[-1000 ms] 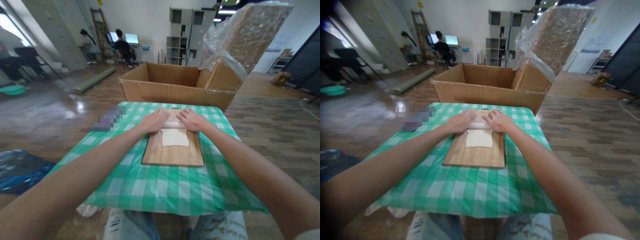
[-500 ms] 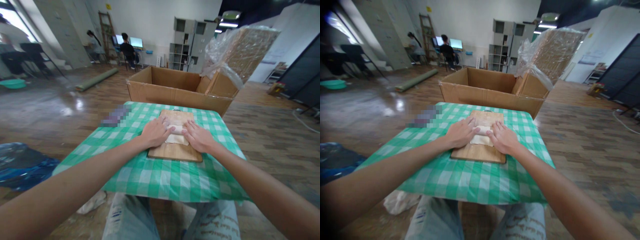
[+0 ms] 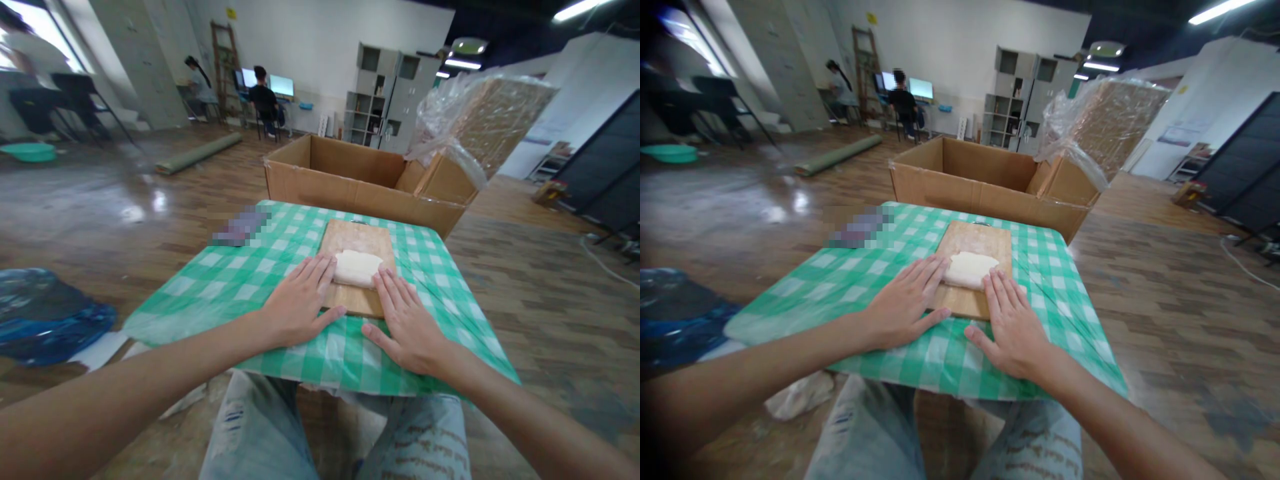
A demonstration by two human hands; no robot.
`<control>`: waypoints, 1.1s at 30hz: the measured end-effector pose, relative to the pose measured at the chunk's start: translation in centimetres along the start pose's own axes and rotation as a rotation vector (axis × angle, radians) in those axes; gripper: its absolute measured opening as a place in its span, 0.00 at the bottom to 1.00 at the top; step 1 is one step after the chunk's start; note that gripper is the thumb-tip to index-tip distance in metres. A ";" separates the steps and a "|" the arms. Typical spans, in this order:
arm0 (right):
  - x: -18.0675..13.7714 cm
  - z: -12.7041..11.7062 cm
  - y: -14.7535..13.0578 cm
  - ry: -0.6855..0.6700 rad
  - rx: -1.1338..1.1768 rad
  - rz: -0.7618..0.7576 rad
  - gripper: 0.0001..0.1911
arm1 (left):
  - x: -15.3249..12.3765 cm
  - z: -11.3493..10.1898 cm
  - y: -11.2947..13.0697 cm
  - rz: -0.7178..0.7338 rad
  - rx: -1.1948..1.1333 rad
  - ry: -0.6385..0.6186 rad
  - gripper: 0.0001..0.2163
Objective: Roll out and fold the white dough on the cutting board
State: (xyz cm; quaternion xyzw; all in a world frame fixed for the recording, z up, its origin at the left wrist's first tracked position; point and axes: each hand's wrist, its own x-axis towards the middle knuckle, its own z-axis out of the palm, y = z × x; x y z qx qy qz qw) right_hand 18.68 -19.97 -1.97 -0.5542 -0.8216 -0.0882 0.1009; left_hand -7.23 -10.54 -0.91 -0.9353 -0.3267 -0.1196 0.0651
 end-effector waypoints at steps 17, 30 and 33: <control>7.1 0.0 5.6 -0.051 0.048 0.010 0.39 | 5.3 0.7 -2.2 -0.042 -0.074 -0.039 0.40; 0.7 -1.1 1.5 -0.008 0.039 -0.031 0.45 | -0.6 -0.8 -0.2 0.088 -0.092 -0.059 0.42; 0.2 -1.2 1.1 -0.014 0.027 -0.021 0.46 | -1.1 -1.0 -0.1 0.095 -0.109 -0.055 0.43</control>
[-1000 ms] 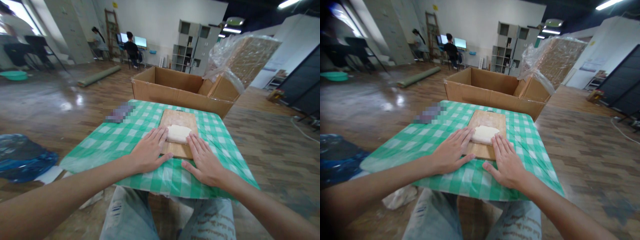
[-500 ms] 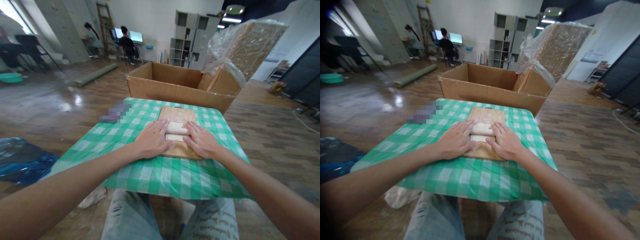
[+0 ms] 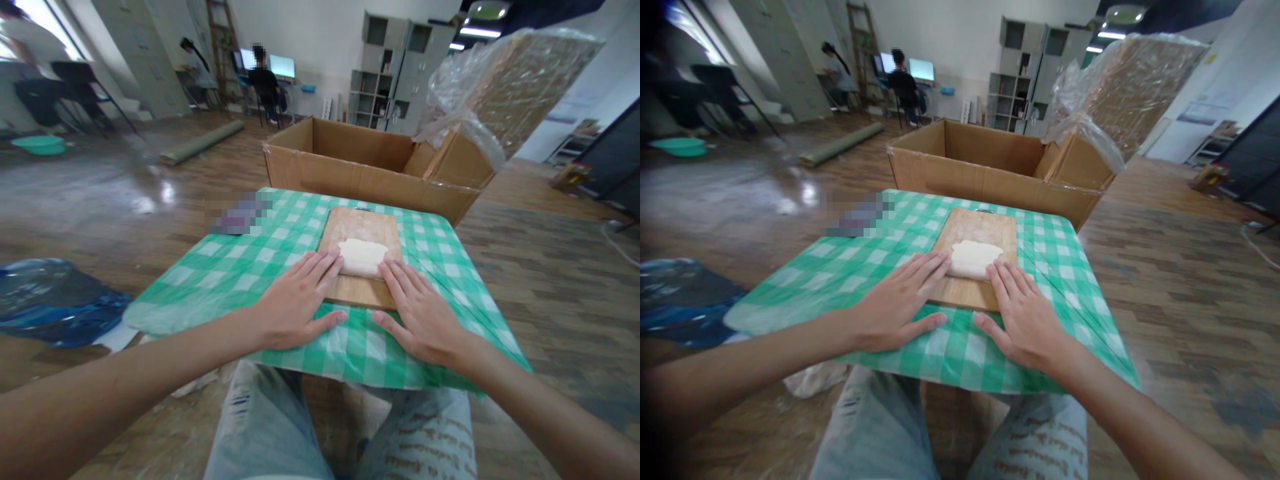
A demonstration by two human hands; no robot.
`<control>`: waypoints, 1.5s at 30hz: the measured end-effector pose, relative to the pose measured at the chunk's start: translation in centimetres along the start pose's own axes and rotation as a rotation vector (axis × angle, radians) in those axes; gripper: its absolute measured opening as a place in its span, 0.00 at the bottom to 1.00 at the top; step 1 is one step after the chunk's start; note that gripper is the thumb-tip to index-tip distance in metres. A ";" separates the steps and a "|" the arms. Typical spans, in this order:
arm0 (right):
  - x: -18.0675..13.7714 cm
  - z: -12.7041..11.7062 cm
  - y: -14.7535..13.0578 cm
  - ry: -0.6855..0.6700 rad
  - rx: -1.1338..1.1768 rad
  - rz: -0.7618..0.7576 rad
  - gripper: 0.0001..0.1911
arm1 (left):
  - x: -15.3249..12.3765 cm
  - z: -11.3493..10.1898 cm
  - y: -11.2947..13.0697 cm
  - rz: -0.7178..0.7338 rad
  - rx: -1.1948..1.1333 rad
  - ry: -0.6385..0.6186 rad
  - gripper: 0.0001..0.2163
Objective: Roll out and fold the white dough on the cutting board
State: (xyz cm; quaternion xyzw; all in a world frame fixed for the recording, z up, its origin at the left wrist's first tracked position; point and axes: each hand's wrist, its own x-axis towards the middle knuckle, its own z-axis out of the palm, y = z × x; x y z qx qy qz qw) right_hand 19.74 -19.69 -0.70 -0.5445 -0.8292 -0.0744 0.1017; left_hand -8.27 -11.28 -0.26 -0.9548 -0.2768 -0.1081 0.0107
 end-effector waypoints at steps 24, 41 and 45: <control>-2.2 -0.5 -2.1 0.060 0.050 -0.008 0.42 | -2.2 -0.9 1.0 0.063 -0.060 0.066 0.37; 0.2 -0.8 -1.1 0.024 0.097 0.069 0.08 | 13.7 -1.9 -7.9 -0.209 -0.367 -0.243 0.26; -3.4 -0.8 0.8 0.062 0.099 0.054 0.09 | 15.7 -2.1 -7.1 -0.234 -0.271 -0.415 0.31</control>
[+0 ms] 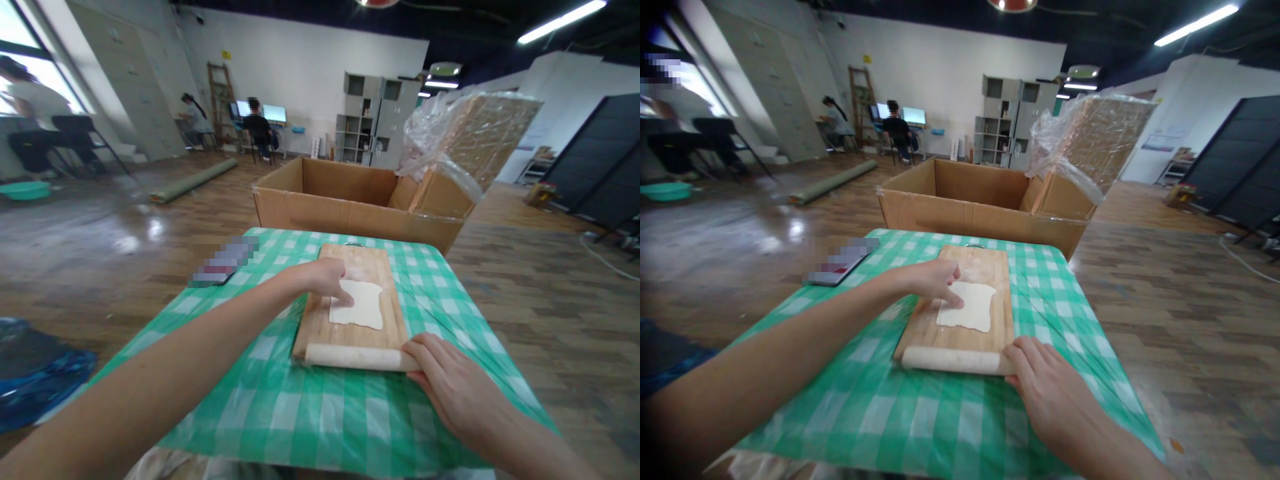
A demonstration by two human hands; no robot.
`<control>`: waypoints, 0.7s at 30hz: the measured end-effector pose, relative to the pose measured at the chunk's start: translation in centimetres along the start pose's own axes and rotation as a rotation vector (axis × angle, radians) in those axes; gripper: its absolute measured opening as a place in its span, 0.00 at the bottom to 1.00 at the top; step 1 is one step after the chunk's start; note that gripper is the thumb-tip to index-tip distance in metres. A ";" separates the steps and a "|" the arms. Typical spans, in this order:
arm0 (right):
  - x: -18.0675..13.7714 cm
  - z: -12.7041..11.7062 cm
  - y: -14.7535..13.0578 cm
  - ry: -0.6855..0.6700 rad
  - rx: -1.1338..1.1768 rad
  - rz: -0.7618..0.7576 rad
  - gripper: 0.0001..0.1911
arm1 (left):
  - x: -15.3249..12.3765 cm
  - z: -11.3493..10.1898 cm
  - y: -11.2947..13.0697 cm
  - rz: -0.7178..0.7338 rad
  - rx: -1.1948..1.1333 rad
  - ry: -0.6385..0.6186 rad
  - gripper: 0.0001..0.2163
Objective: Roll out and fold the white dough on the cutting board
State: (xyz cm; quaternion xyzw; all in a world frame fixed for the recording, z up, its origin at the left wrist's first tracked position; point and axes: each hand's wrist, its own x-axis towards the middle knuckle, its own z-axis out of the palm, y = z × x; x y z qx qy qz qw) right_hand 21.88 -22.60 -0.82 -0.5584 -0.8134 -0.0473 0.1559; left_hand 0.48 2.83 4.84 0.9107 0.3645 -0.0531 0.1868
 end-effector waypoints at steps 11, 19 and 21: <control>1.3 -2.8 5.8 0.280 0.523 0.519 0.13 | -0.9 1.3 -0.1 0.143 -0.520 0.175 0.10; 12.6 -1.9 3.7 0.207 1.036 0.655 0.20 | -1.2 4.6 -0.2 0.188 -1.267 0.359 0.19; 13.9 -1.0 3.7 0.122 1.104 0.647 0.25 | -0.9 5.1 -0.6 0.196 -1.337 0.351 0.19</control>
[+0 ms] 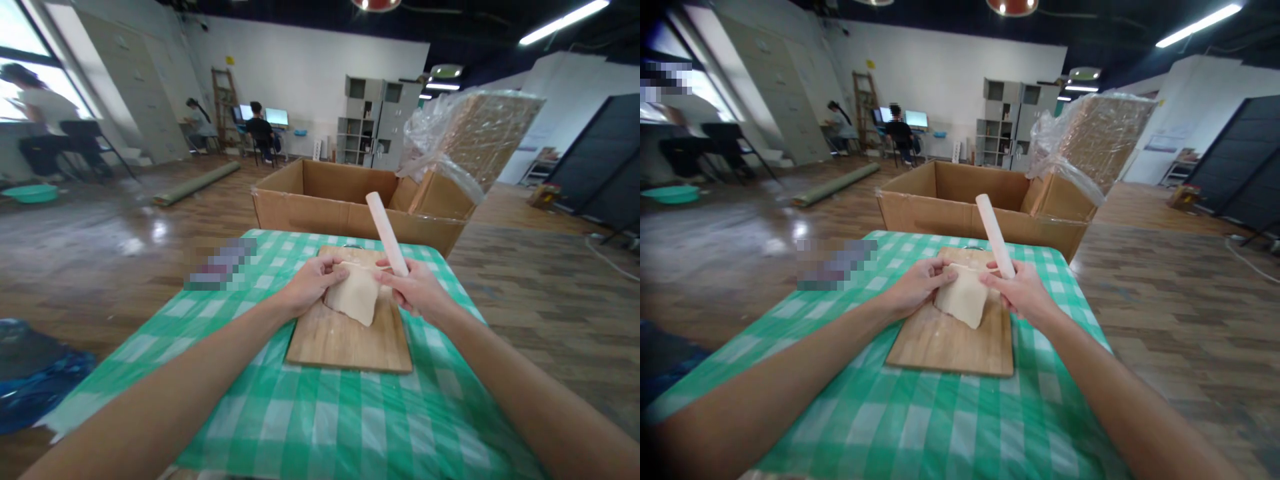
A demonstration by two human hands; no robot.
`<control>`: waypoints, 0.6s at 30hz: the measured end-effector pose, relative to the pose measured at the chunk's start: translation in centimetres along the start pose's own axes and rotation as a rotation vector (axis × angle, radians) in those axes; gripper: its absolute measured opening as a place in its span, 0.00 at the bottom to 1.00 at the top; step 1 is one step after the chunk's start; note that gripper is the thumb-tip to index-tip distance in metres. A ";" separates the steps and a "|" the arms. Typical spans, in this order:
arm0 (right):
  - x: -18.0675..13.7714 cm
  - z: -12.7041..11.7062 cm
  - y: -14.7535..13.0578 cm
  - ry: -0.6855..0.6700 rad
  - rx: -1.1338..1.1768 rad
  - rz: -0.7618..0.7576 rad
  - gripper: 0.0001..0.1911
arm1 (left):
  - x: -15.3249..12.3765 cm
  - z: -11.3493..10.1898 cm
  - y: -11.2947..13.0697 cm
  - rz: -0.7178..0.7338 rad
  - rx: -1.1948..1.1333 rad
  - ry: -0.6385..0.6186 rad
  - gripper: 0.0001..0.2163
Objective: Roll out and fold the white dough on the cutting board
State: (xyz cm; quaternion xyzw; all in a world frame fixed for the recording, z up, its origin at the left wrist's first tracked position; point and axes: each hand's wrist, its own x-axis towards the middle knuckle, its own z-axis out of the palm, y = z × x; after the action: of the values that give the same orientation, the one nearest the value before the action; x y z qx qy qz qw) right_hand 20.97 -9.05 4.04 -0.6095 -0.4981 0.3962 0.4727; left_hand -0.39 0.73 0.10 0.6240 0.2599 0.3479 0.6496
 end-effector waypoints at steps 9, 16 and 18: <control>0.6 0.3 3.4 0.052 0.130 0.035 0.22 | -1.3 0.4 -0.4 -0.154 -0.036 -0.219 0.18; -0.7 -0.6 3.4 -0.196 0.102 0.113 0.21 | -1.3 1.3 0.0 -0.034 0.235 -0.031 0.16; -0.9 -0.5 3.5 -0.266 0.050 0.103 0.21 | -1.4 1.4 0.4 0.015 0.396 -0.121 0.17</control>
State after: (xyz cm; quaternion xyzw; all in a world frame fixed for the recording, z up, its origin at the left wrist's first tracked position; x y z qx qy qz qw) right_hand 22.11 -10.27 0.78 -0.5645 -0.5144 0.5094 0.3965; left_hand -0.27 -1.23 0.47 0.7612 0.2790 0.2567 0.5262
